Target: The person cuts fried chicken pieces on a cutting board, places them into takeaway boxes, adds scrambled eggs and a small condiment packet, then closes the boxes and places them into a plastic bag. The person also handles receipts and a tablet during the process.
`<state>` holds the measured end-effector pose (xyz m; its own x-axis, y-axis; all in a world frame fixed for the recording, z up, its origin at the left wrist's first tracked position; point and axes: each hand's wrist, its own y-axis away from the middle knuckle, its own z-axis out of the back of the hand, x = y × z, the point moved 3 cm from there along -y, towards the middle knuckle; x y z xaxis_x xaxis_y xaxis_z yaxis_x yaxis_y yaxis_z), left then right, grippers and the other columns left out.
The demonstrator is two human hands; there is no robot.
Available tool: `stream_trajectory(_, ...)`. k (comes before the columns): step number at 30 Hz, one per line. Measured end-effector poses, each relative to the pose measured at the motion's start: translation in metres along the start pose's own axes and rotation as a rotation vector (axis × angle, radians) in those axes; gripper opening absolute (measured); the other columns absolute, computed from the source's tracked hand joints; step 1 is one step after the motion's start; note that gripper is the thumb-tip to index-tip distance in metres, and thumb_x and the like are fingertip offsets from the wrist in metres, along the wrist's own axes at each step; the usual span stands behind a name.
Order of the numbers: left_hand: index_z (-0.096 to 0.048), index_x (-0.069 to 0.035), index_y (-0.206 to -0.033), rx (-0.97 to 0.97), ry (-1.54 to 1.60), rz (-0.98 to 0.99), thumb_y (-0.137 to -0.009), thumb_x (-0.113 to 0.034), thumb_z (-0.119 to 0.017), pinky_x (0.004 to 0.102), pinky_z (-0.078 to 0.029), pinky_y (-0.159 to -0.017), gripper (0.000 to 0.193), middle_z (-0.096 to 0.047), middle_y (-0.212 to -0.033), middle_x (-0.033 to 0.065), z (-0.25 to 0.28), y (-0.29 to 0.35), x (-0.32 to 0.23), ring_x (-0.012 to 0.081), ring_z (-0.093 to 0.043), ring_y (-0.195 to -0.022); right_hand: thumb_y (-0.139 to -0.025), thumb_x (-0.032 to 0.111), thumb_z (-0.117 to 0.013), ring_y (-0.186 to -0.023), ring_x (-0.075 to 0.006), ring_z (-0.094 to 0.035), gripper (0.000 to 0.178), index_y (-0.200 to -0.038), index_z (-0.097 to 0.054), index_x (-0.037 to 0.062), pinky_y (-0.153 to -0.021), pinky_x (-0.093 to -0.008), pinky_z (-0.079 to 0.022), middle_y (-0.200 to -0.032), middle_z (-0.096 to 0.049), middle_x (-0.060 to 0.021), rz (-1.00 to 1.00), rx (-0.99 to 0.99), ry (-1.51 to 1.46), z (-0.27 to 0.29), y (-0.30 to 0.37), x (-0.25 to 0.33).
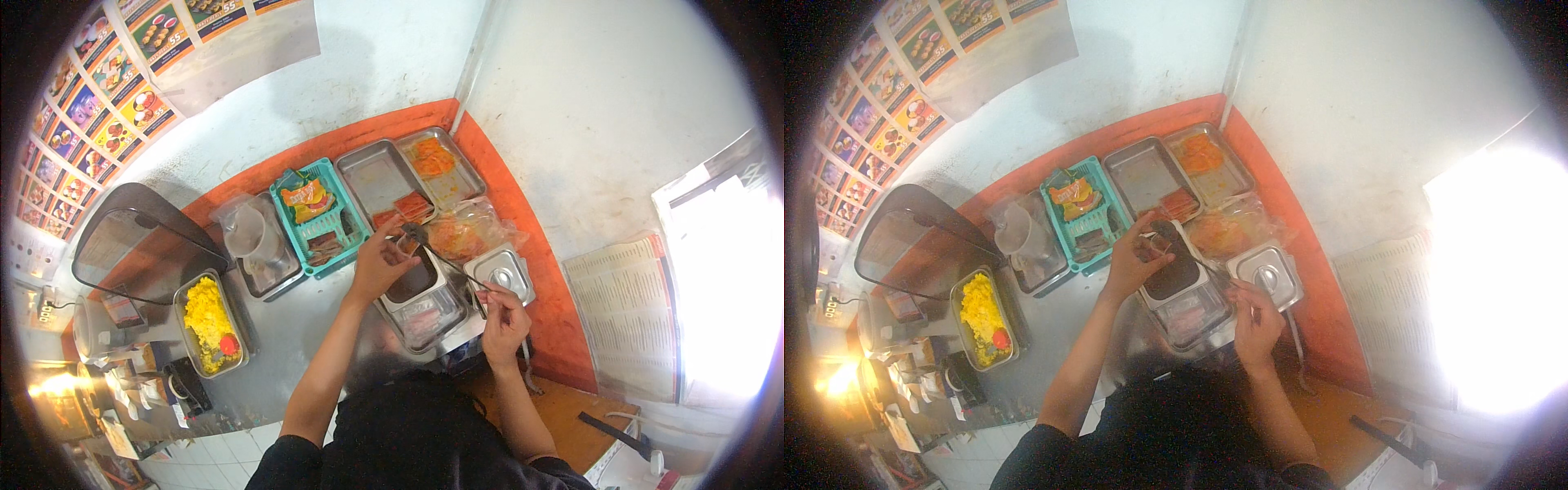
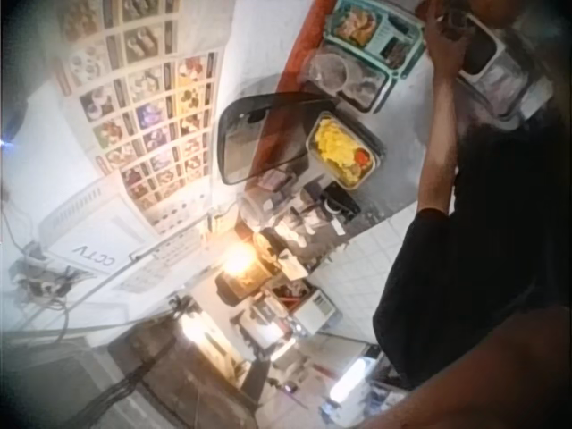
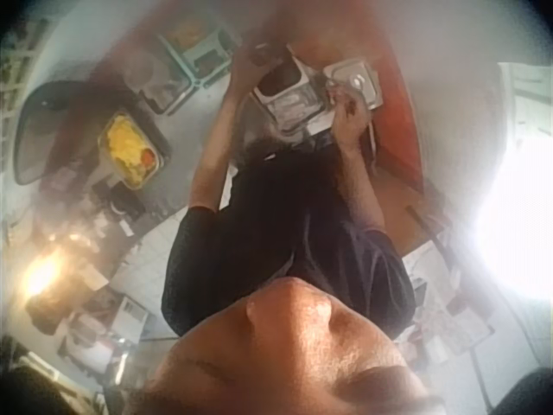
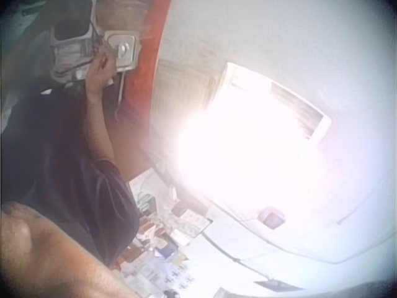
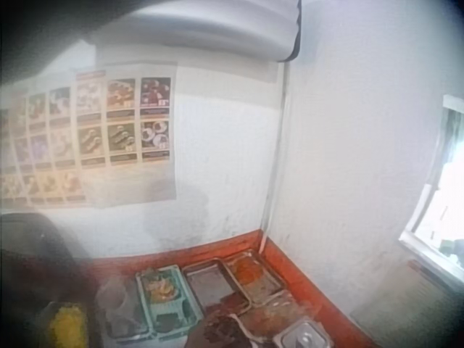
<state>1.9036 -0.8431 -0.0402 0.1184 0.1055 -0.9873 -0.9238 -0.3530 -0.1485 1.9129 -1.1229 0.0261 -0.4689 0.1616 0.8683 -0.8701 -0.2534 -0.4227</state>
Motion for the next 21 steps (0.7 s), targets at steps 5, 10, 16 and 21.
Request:
stream_trajectory(5,-0.046,-0.011,-0.164,0.041,-0.011,0.076,-0.081,-0.006,-0.094,0.0234,-0.053,-0.068,0.096,-0.065,-0.129,0.0076,-0.001,-0.003,0.001,0.0085,-0.068,-0.081,-0.106,-0.006,-0.06,-0.098,-0.0235,-0.076,0.008,-0.112,-0.065,-0.0038,-0.09,-0.0359,-0.062,-0.121,-0.075,-0.0232,0.018,0.005,0.027,0.003,0.002,-0.008)
stream_trajectory(10,-0.045,-0.009,-0.164,0.012,-0.068,0.052,-0.081,-0.009,-0.094,0.0255,-0.056,-0.07,0.097,-0.07,-0.124,0.0114,-0.003,0.0,0.008,0.0103,-0.069,-0.079,-0.107,0.002,-0.065,-0.095,-0.0208,-0.075,0.007,-0.112,-0.066,-0.0033,-0.087,-0.0319,-0.061,-0.116,-0.075,-0.0198,-0.34,-0.123,-0.153,-0.012,0.024,-0.039)
stream_trajectory(16,-0.043,-0.007,-0.165,-0.009,-0.123,0.069,-0.081,-0.009,-0.093,0.0269,-0.056,-0.07,0.098,-0.07,-0.127,0.013,0.0,0.01,0.023,0.0112,-0.069,-0.08,-0.105,0.001,-0.068,-0.095,-0.0206,-0.075,0.009,-0.113,-0.067,-0.0027,-0.086,-0.0294,-0.061,-0.112,-0.075,-0.0182,-0.708,-0.273,-0.606,-0.036,0.059,-0.074)
stream_trajectory(21,-0.038,-0.005,-0.166,-0.097,-0.198,0.031,-0.084,-0.001,-0.083,0.0275,-0.057,-0.071,0.094,-0.07,-0.13,0.0114,0.019,0.022,0.037,0.0118,-0.068,-0.08,-0.102,0.006,-0.073,-0.1,-0.0239,-0.074,0.022,-0.121,-0.065,-0.0037,-0.093,-0.0364,-0.06,-0.118,-0.074,-0.017,-0.824,-0.326,-0.674,-0.049,0.085,-0.118)
